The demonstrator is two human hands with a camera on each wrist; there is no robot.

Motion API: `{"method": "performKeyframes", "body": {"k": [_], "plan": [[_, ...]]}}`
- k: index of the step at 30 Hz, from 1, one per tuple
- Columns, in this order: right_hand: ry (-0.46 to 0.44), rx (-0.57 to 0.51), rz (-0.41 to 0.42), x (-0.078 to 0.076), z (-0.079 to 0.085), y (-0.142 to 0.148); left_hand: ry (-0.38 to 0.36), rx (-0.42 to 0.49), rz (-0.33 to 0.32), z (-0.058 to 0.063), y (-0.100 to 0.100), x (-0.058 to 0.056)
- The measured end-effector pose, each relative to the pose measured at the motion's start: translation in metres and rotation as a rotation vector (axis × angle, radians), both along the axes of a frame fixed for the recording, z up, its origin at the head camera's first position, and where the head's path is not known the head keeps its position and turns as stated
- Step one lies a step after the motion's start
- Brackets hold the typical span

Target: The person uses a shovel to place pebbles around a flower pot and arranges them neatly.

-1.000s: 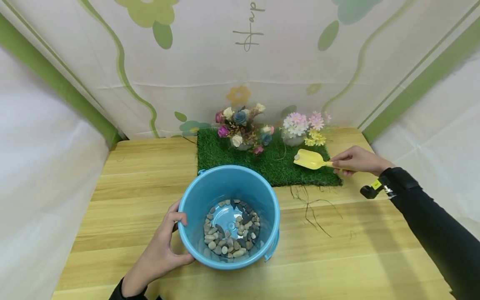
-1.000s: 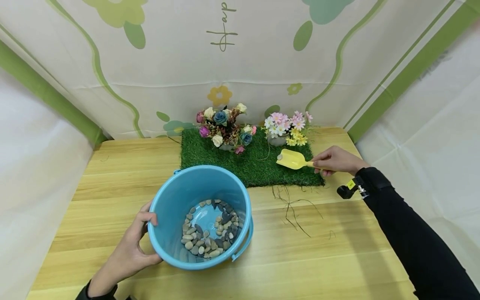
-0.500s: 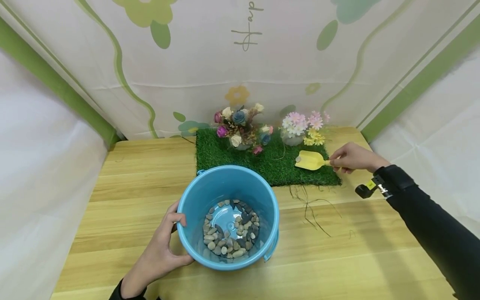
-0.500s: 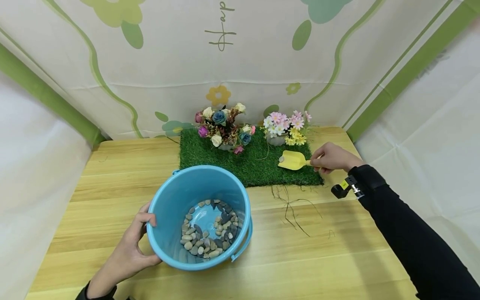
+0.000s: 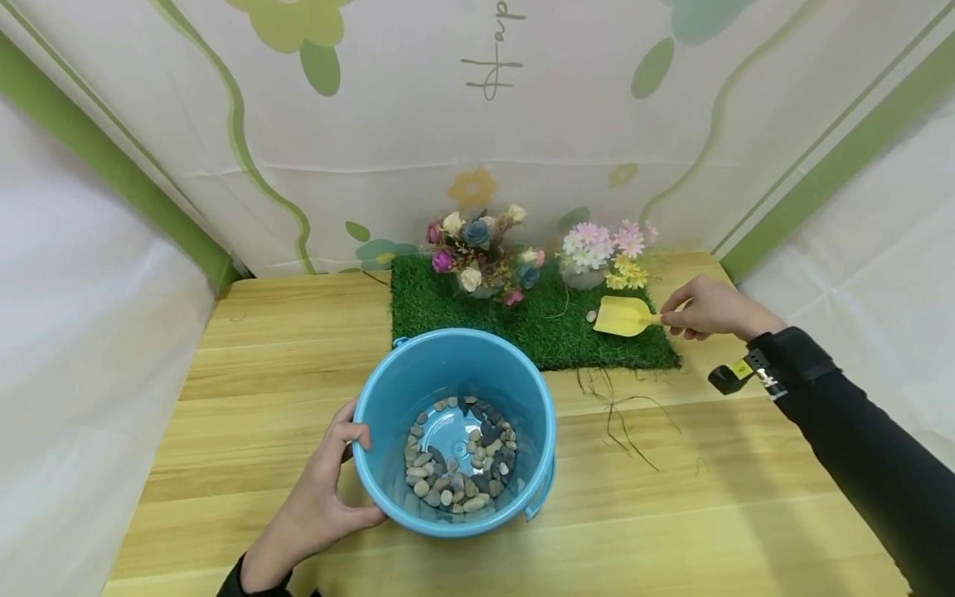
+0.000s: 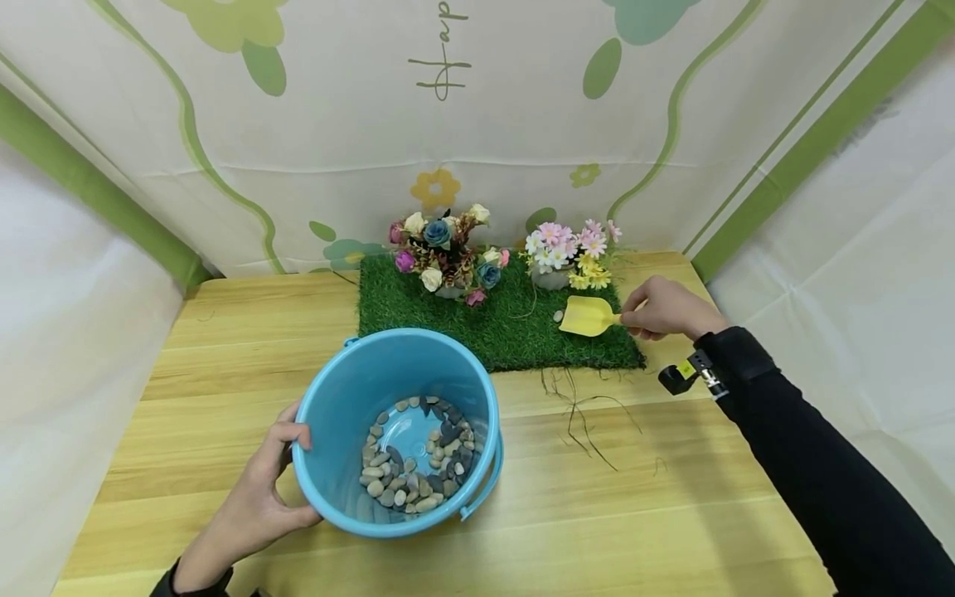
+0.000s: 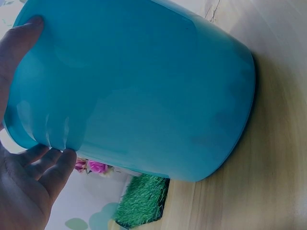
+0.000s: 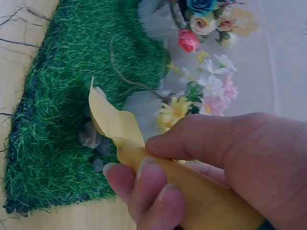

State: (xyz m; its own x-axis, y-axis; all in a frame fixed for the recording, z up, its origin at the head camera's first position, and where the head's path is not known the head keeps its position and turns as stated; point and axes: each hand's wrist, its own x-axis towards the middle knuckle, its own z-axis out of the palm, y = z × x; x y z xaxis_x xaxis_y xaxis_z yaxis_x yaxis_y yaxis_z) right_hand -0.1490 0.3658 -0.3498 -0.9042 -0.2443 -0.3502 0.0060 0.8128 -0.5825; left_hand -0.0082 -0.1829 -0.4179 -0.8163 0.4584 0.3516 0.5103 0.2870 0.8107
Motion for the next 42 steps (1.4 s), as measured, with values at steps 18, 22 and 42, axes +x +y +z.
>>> {"method": "performKeyframes", "body": {"k": [18,22,42], "plan": [[0.064,-0.306,0.151,0.016,0.045,-0.006,-0.003,-0.001,-0.001,0.0,-0.001,0.0],[0.066,-0.336,0.205,0.017,0.055,-0.025,-0.004,-0.003,-0.003,0.001,-0.001,0.0],[0.047,-0.336,0.701,0.009,0.078,-0.158,-0.013,-0.022,0.019,0.004,0.001,0.003]]}}
